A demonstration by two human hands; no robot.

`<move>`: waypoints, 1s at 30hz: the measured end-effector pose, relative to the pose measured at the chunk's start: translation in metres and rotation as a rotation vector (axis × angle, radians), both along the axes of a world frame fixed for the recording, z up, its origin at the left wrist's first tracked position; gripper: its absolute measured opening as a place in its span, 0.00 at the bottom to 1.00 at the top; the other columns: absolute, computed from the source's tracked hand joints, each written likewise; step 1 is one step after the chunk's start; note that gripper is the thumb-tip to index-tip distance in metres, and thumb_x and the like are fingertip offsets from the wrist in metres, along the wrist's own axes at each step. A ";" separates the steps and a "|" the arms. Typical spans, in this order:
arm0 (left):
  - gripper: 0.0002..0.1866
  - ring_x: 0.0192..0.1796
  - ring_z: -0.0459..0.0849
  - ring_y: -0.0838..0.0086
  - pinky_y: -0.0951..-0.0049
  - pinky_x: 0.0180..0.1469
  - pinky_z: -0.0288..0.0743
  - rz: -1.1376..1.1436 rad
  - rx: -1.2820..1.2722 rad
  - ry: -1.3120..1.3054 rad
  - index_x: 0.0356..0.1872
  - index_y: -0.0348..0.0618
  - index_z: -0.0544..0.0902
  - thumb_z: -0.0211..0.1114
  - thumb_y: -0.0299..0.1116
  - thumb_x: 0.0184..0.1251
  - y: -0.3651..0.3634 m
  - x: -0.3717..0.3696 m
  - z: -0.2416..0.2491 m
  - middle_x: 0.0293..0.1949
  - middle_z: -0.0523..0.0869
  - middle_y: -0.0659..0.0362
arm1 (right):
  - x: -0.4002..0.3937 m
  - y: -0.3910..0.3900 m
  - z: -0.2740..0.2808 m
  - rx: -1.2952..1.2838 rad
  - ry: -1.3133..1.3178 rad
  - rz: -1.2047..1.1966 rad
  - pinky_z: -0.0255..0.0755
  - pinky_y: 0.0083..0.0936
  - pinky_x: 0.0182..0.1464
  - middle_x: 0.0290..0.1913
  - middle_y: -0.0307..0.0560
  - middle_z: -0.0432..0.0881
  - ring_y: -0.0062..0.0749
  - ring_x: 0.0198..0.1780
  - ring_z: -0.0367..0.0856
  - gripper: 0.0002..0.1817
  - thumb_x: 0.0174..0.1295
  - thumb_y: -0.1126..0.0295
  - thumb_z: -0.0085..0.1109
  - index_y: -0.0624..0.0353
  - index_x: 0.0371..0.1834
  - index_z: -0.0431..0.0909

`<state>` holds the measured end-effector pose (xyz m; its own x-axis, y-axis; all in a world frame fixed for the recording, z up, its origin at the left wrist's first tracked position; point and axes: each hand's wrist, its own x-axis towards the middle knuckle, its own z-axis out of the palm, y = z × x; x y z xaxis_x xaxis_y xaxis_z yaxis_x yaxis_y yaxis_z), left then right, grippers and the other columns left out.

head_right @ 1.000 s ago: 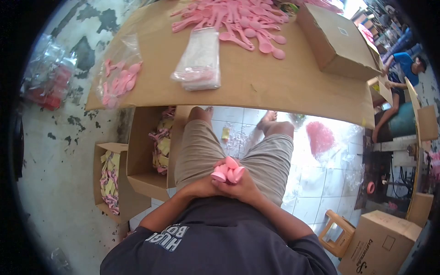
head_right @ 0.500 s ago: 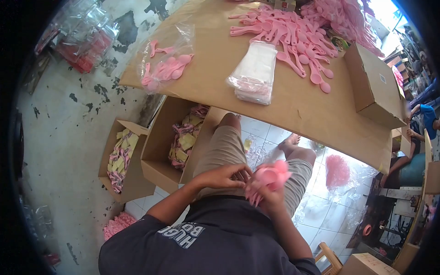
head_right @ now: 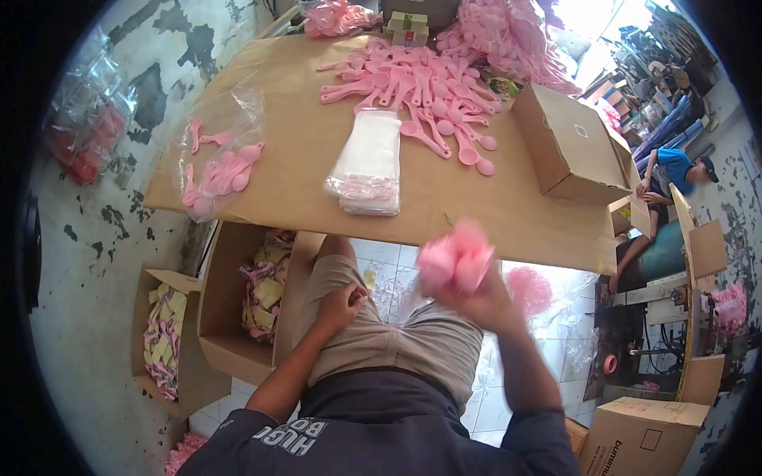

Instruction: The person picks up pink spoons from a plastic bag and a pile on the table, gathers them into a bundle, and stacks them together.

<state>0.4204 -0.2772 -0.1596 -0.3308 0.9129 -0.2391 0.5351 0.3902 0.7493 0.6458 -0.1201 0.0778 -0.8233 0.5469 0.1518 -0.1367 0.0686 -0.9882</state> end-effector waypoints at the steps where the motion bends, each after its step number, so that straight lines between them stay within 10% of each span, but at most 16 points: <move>1: 0.09 0.39 0.92 0.68 0.66 0.43 0.82 0.017 0.055 -0.020 0.47 0.43 0.85 0.68 0.33 0.70 -0.001 -0.001 -0.010 0.35 0.92 0.57 | -0.005 0.014 0.021 -0.079 -0.096 -0.101 0.81 0.27 0.49 0.46 0.40 0.83 0.25 0.46 0.84 0.22 0.63 0.79 0.71 0.59 0.59 0.75; 8: 0.07 0.33 0.88 0.71 0.69 0.41 0.81 0.140 0.235 -0.243 0.45 0.43 0.86 0.68 0.32 0.72 -0.002 -0.011 -0.036 0.33 0.91 0.57 | -0.109 0.235 0.019 1.116 -0.277 -0.355 0.79 0.39 0.49 0.44 0.53 0.86 0.44 0.44 0.86 0.29 0.53 0.66 0.76 0.65 0.57 0.78; 10: 0.06 0.34 0.88 0.74 0.71 0.41 0.81 0.139 0.239 -0.244 0.45 0.41 0.85 0.68 0.31 0.73 -0.006 -0.011 -0.037 0.33 0.90 0.58 | -0.148 0.246 0.063 1.056 -0.701 -0.362 0.78 0.41 0.56 0.51 0.57 0.87 0.47 0.53 0.86 0.29 0.58 0.70 0.73 0.63 0.63 0.75; 19: 0.06 0.40 0.88 0.78 0.73 0.47 0.81 0.174 0.271 -0.420 0.48 0.37 0.83 0.65 0.27 0.76 -0.017 -0.027 -0.031 0.37 0.90 0.58 | -0.243 0.328 0.007 1.311 -0.692 -0.280 0.59 0.47 0.80 0.80 0.67 0.63 0.59 0.79 0.64 0.61 0.59 0.26 0.64 0.63 0.83 0.58; 23: 0.07 0.34 0.86 0.78 0.73 0.40 0.80 0.171 0.363 -0.354 0.48 0.40 0.84 0.67 0.30 0.74 -0.016 -0.030 -0.038 0.35 0.90 0.59 | -0.237 0.336 0.005 1.318 -0.604 -0.319 0.59 0.46 0.80 0.80 0.67 0.63 0.57 0.81 0.62 0.63 0.58 0.26 0.66 0.63 0.84 0.55; 30: 0.09 0.33 0.83 0.84 0.79 0.37 0.76 0.321 0.521 -0.564 0.47 0.40 0.85 0.66 0.34 0.77 -0.052 -0.040 0.000 0.31 0.86 0.63 | -0.141 0.224 0.031 1.090 -0.261 -0.310 0.59 0.41 0.79 0.79 0.59 0.68 0.48 0.80 0.66 0.38 0.73 0.55 0.66 0.63 0.78 0.65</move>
<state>0.3807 -0.3288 -0.1596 -0.5512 0.8341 -0.0204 -0.0531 -0.0107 0.9985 0.5053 0.1043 0.1088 -0.7531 0.4138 0.5115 0.2337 0.8950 -0.3800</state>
